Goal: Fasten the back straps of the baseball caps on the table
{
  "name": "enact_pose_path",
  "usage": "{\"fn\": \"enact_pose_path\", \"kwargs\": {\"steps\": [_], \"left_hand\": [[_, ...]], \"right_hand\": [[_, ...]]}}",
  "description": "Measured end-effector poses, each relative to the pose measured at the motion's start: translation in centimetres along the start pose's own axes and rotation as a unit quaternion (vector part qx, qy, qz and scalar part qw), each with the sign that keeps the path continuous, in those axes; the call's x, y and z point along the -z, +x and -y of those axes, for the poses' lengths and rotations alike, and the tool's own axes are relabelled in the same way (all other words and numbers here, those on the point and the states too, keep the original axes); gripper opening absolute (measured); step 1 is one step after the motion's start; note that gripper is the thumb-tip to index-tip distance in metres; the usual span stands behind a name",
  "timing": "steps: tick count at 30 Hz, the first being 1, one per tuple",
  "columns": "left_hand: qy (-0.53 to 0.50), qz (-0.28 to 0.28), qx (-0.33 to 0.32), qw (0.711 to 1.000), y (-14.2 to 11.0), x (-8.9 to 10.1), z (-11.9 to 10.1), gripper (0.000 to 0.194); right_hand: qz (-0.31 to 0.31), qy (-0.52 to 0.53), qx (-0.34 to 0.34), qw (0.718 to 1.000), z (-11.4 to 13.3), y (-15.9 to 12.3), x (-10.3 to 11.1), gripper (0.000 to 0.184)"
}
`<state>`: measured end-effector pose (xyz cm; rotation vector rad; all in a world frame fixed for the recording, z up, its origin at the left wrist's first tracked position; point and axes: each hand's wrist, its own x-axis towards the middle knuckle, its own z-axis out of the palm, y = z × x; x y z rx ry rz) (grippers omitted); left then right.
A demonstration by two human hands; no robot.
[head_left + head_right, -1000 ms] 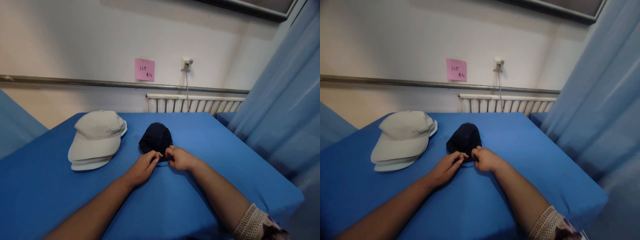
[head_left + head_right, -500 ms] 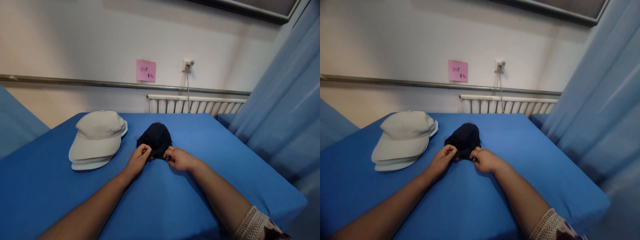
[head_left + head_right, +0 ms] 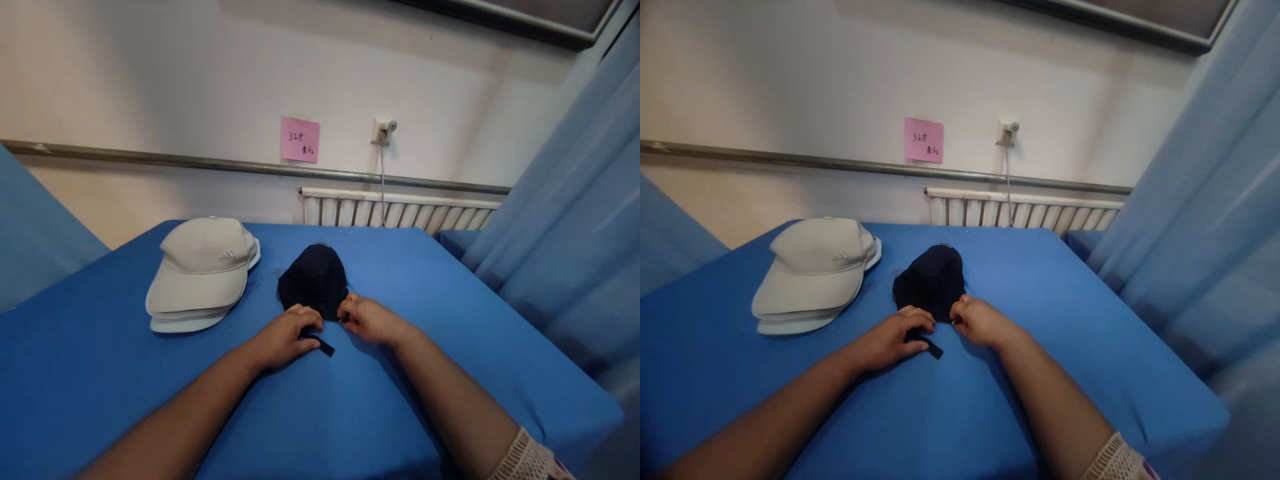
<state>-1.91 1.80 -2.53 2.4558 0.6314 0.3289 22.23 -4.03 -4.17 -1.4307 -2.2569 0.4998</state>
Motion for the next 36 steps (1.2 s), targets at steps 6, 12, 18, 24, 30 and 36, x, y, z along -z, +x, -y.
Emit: {"fn": "enact_pose_path", "kwargs": {"steps": [6, 12, 18, 24, 30, 36], "left_hand": [[0.046, 0.026, -0.019, 0.998, -0.1, 0.1, -0.4, 0.015], [0.041, 0.009, -0.017, 0.999, -0.1, 0.0, -0.2, 0.013], [-0.017, -0.053, 0.043, 0.998, 0.0, -0.5, -0.2, 0.016], [-0.103, -0.109, 0.097, 0.984, 0.2, -0.7, -0.2, 0.020], [-0.146, -0.109, 0.106, 0.978, 0.3, -0.9, -0.1, 0.019], [-0.162, -0.110, 0.110, 0.974, 0.3, -1.0, 0.0, 0.019]], "right_hand": [[0.021, -0.040, 0.009, 0.999, -0.2, 0.1, -0.1, 0.021], [0.017, -0.029, 0.007, 0.999, -0.6, 0.0, -0.3, 0.024], [0.021, -0.028, 0.016, 0.999, -0.6, 0.3, -0.5, 0.023], [0.031, -0.027, 0.026, 0.999, -0.6, 0.0, 0.1, 0.033], [0.034, -0.017, 0.057, 0.998, 0.1, 0.0, 0.4, 0.035], [0.019, 0.010, 0.023, 1.000, 0.0, -0.1, 0.3, 0.025]]}}
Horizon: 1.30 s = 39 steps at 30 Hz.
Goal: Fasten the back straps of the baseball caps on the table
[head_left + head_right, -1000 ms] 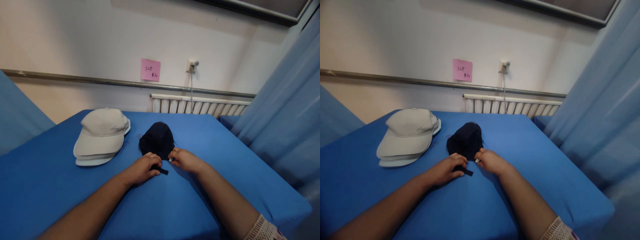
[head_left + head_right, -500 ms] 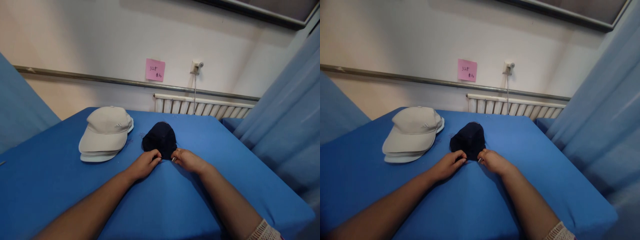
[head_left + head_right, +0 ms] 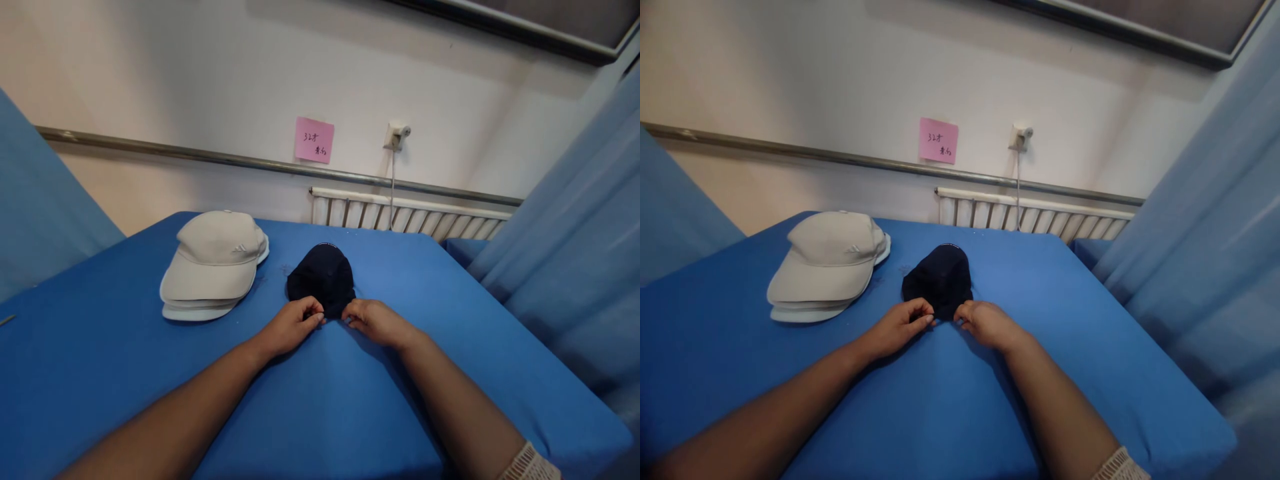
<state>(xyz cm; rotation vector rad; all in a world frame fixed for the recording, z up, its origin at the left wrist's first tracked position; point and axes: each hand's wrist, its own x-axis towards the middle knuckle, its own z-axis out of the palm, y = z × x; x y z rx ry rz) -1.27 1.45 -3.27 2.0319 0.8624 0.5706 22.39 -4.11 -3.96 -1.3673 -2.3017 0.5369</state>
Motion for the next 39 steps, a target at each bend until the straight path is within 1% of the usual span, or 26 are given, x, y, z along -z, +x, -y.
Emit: {"fn": "enact_pose_path", "kwargs": {"steps": [2, 4, 6, 8, 9, 11, 14, 18, 21, 26, 32, 35, 39], "left_hand": [[-0.021, -0.011, 0.006, 1.000, 0.1, 0.0, 0.0, 0.020], [-0.053, -0.028, 0.015, 0.998, 0.1, -0.1, -0.2, 0.023], [-0.086, -0.046, 0.024, 0.995, 0.1, -0.1, -0.4, 0.026], [-0.110, -0.055, 0.031, 0.992, 0.0, -0.1, -0.7, 0.029], [-0.117, -0.055, 0.035, 0.991, 0.0, -0.2, -0.9, 0.030], [-0.120, -0.050, 0.040, 0.991, -0.2, -0.2, -1.2, 0.031], [-0.115, -0.041, 0.036, 0.992, -0.5, -0.3, -1.6, 0.032], [-0.114, -0.036, 0.041, 0.992, -0.7, -0.3, -1.8, 0.032], [-0.129, -0.027, 0.053, 0.990, -0.7, -0.4, -1.9, 0.033], [-0.175, -0.023, 0.077, 0.981, -0.7, -0.7, -2.0, 0.035], [-0.234, -0.028, 0.096, 0.967, -0.6, -0.9, -1.8, 0.034], [-0.259, -0.008, 0.104, 0.960, -0.7, -0.6, -1.9, 0.034], [-0.272, 0.025, 0.103, 0.956, -0.7, -0.3, -2.1, 0.034]], "right_hand": [[-0.030, 0.077, -0.030, 0.996, -0.4, 0.0, -0.3, 0.021], [-0.068, 0.199, -0.058, 0.976, -0.7, 0.2, -0.7, 0.016], [-0.106, 0.328, -0.074, 0.936, -0.7, 0.4, -1.1, 0.016], [-0.130, 0.423, -0.075, 0.894, -0.4, 0.8, -1.5, 0.022], [-0.136, 0.453, -0.076, 0.878, -0.1, 0.9, -1.6, 0.025], [-0.146, 0.488, -0.081, 0.857, 0.5, 1.1, -1.7, 0.030], [-0.161, 0.507, -0.093, 0.842, 1.1, 1.2, -1.8, 0.032], [-0.194, 0.500, -0.098, 0.838, 1.3, 1.1, -1.6, 0.032], [-0.213, 0.476, -0.098, 0.848, 1.2, 1.1, -1.7, 0.031], [-0.212, 0.437, -0.096, 0.869, 1.2, 1.0, -2.1, 0.028], [-0.242, 0.420, -0.087, 0.870, 1.1, 0.9, -1.9, 0.024], [-0.246, 0.415, -0.077, 0.873, 1.1, 0.8, -1.8, 0.024], [-0.232, 0.424, -0.070, 0.873, 1.3, 0.8, -1.9, 0.023]]}}
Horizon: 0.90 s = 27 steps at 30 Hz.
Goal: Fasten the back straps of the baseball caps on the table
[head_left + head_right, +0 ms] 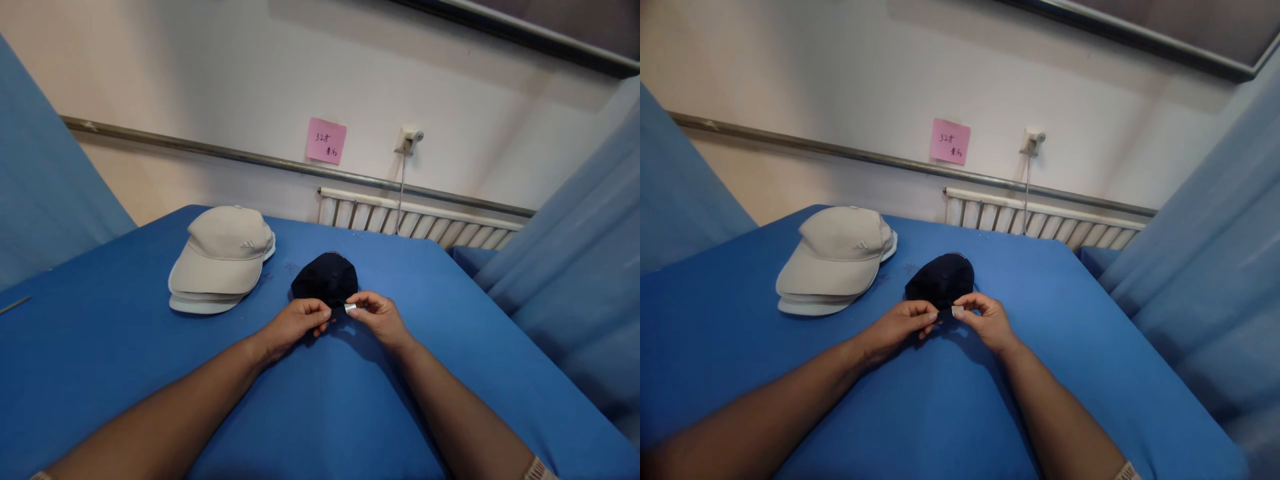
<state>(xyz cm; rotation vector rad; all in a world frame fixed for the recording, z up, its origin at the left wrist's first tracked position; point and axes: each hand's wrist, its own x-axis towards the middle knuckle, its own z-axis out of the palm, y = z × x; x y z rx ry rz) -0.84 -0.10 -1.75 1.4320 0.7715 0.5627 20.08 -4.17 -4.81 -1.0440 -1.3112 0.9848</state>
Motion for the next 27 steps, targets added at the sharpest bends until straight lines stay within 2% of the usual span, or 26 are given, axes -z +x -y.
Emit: {"fn": "enact_pose_path", "kwargs": {"steps": [5, 14, 21, 27], "left_hand": [[-0.021, 0.022, 0.007, 1.000, -0.1, 0.1, -0.2, 0.033], [0.000, 0.016, 0.018, 1.000, -0.2, -0.2, -0.4, 0.037], [0.045, 0.007, -0.013, 0.999, -0.1, -0.7, 0.3, 0.037], [0.136, -0.027, -0.053, 0.989, -0.2, -1.0, 0.4, 0.033]], "right_hand": [[0.009, 0.018, -0.007, 1.000, 0.0, -0.1, -0.2, 0.023], [0.041, 0.025, 0.007, 0.999, 0.2, -0.3, -0.6, 0.021], [0.062, -0.043, 0.030, 0.997, 0.0, -0.5, -1.0, 0.017], [0.047, -0.113, 0.042, 0.992, 0.1, -0.7, -1.1, 0.018]]}}
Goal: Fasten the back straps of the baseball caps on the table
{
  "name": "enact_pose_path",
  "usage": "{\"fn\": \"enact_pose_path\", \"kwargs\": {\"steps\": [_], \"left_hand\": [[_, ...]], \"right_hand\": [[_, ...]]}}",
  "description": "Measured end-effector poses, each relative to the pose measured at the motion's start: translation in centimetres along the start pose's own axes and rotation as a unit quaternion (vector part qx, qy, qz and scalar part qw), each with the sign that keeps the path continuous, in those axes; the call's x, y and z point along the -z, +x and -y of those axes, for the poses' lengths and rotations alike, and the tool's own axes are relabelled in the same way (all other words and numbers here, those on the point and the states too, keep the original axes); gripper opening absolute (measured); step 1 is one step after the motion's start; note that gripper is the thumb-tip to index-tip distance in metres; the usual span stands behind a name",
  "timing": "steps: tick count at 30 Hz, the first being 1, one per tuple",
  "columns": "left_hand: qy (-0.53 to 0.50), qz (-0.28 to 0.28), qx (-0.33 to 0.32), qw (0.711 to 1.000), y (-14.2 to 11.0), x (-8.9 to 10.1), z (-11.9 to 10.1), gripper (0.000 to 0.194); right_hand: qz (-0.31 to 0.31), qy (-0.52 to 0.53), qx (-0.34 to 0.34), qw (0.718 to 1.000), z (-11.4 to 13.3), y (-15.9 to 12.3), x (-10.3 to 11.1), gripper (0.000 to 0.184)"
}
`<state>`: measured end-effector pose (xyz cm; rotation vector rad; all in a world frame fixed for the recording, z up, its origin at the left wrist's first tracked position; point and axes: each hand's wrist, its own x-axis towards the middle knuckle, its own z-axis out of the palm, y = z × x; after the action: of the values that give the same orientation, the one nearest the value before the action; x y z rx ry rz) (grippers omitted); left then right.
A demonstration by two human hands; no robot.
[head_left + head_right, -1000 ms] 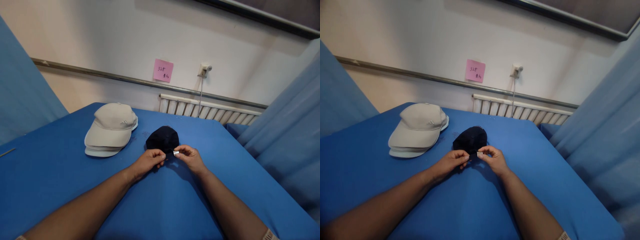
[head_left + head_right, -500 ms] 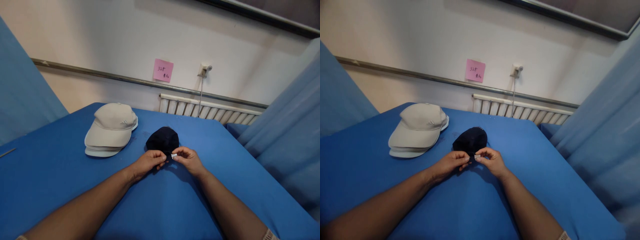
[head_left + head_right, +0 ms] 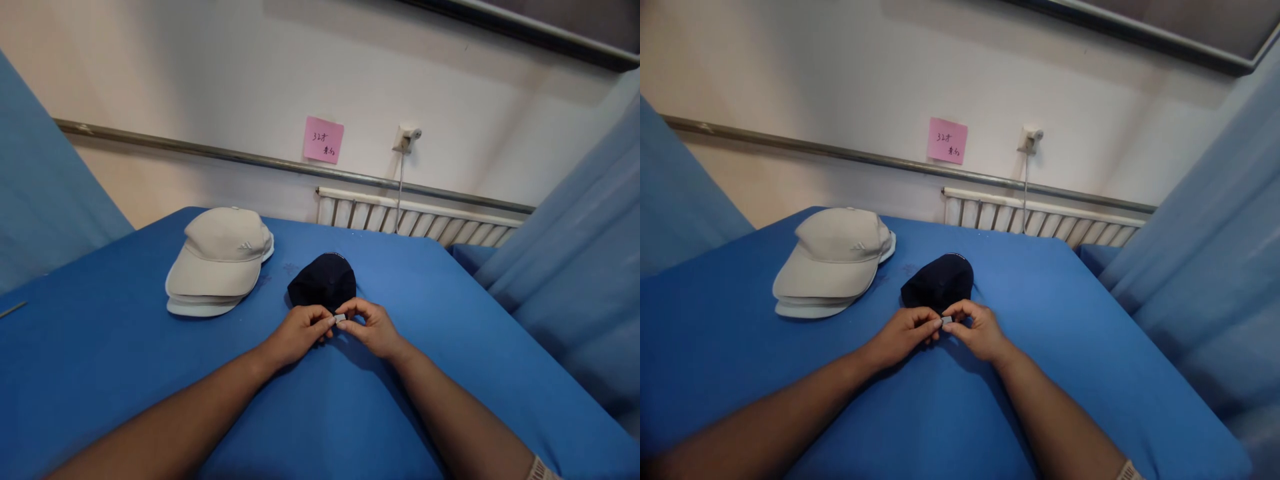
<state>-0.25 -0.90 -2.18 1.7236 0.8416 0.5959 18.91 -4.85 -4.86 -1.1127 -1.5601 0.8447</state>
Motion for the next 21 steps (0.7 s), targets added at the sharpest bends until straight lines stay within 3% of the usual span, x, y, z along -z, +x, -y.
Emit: {"fn": "enact_pose_path", "kwargs": {"steps": [5, 9, 13, 18, 21], "left_hand": [[0.035, -0.029, -0.008, 0.999, 0.08, -0.18, -0.13, 0.033], [-0.022, -0.063, 0.007, 0.998, 0.23, -0.58, 0.37, 0.025], [-0.003, -0.120, 0.004, 0.993, -0.01, -0.71, 0.56, 0.025], [0.077, -0.092, -0.047, 0.992, -0.46, -0.48, 0.13, 0.038], [0.093, -0.069, -0.061, 0.991, -0.45, -0.46, 0.23, 0.033]], "right_hand": [[-0.013, -0.020, 0.025, 0.999, 0.54, 0.01, -0.36, 0.014], [-0.013, -0.068, 0.062, 0.996, 0.61, 0.07, -0.76, 0.011], [-0.011, -0.064, 0.046, 0.997, 0.47, 0.10, -1.03, 0.011], [0.025, -0.034, 0.004, 0.999, 0.50, -0.04, -0.86, 0.017], [0.040, -0.002, -0.003, 0.999, 0.26, -0.08, -0.62, 0.019]]}}
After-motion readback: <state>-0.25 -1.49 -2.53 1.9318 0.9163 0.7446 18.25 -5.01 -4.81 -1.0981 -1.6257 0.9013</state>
